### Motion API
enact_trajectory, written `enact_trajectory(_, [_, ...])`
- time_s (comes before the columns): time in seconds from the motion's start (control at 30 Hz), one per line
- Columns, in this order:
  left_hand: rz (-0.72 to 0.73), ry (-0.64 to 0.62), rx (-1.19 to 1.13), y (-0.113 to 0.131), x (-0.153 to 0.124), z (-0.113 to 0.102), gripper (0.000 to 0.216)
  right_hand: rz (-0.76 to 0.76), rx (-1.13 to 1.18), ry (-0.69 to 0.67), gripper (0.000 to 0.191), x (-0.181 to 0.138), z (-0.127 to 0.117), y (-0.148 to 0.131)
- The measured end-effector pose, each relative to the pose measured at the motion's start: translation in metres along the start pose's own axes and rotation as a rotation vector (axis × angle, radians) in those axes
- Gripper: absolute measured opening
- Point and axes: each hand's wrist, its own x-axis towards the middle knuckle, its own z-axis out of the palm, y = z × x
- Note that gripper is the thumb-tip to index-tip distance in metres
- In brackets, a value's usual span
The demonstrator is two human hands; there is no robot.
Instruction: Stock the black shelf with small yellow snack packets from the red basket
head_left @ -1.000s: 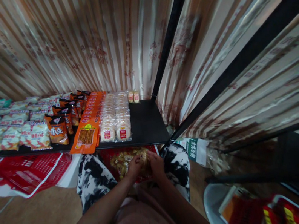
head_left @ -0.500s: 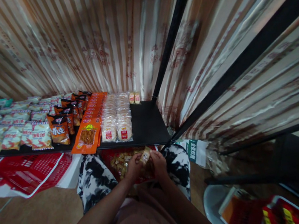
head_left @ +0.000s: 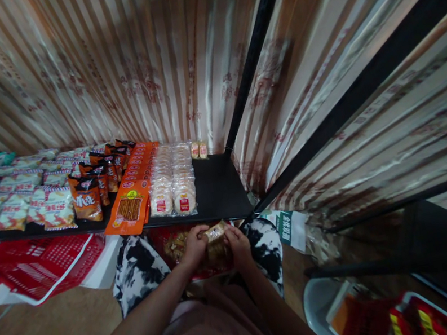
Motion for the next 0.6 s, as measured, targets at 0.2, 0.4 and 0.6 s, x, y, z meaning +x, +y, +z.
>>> enact_trajectory(0.2, [0.088,-0.006,0.058,0.012,0.001,-0.005,0.030,0.012,0.016,-0.015,0.040,-0.005,0.001,-0.013])
enact_trajectory(0.4, [0.106,-0.061,0.006,0.011,0.000,-0.003,0.024,-0.001,0.078,0.026,0.045,-0.004,0.008,-0.024])
enact_trajectory(0.6, [0.100,-0.151,-0.050,0.008,0.001,0.004,0.040,-0.016,0.110,0.067,0.049,-0.001,0.017,-0.038])
